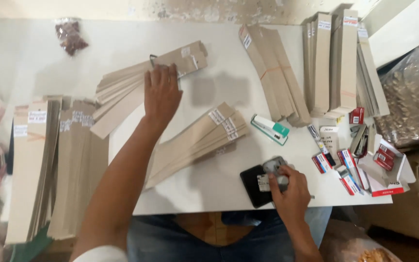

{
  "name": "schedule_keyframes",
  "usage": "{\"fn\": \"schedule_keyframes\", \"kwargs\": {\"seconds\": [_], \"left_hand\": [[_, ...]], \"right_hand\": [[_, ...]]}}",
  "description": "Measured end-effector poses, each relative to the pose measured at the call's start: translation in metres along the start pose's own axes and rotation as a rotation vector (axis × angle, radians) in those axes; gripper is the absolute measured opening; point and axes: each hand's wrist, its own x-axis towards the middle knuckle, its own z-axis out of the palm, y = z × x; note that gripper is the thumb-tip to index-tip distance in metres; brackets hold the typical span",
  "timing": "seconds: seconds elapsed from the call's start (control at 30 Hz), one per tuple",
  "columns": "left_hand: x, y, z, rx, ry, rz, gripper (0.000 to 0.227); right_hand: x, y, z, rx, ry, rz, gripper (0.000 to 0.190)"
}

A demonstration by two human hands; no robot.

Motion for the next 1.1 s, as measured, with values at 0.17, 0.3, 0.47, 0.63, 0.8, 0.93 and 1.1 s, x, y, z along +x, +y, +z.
{"fn": "schedule_keyframes", "kwargs": {"seconds": [0.17, 0.3, 0.47, 0.63, 0.8, 0.93, 1.1], "left_hand": [[0.018, -0.019, 0.086, 0.027, -0.067, -0.115, 0.042], [0.008, -0.03, 0.06, -0.182, -0.077, -0.14, 0.05], [-0.01, -0.046, 0.057, -0.321, -0.1, -0.182, 0.076], [-0.014, -0.043, 0.054, -0.394, -0.124, -0.214, 0.075], [-0.013, -0.044, 0.055, -0.32, -0.067, -0.167, 0.074], [-0.012, -0.045, 0.05, -0.316, -0.06, -0.15, 0.08], [-0.012, -0.049, 0.047, -0.295, -0.081, -0.141, 0.081]], "right_hand": [[0.061, -0.023, 0.004, 0.016, 0.042, -0.176, 0.031], [0.174, -0.079, 0.06, 0.312, -0.018, -0.375, 0.03], [0.284, -0.144, 0.157, 0.237, -0.451, -0.222, 0.064], [0.3, -0.164, 0.226, 0.306, -0.669, 0.017, 0.098], [0.306, -0.168, 0.218, 0.176, -0.492, -0.071, 0.068], [0.308, -0.159, 0.226, 0.503, -0.556, 0.116, 0.072], [0.307, -0.159, 0.232, 0.698, -0.61, 0.194, 0.059]]}}
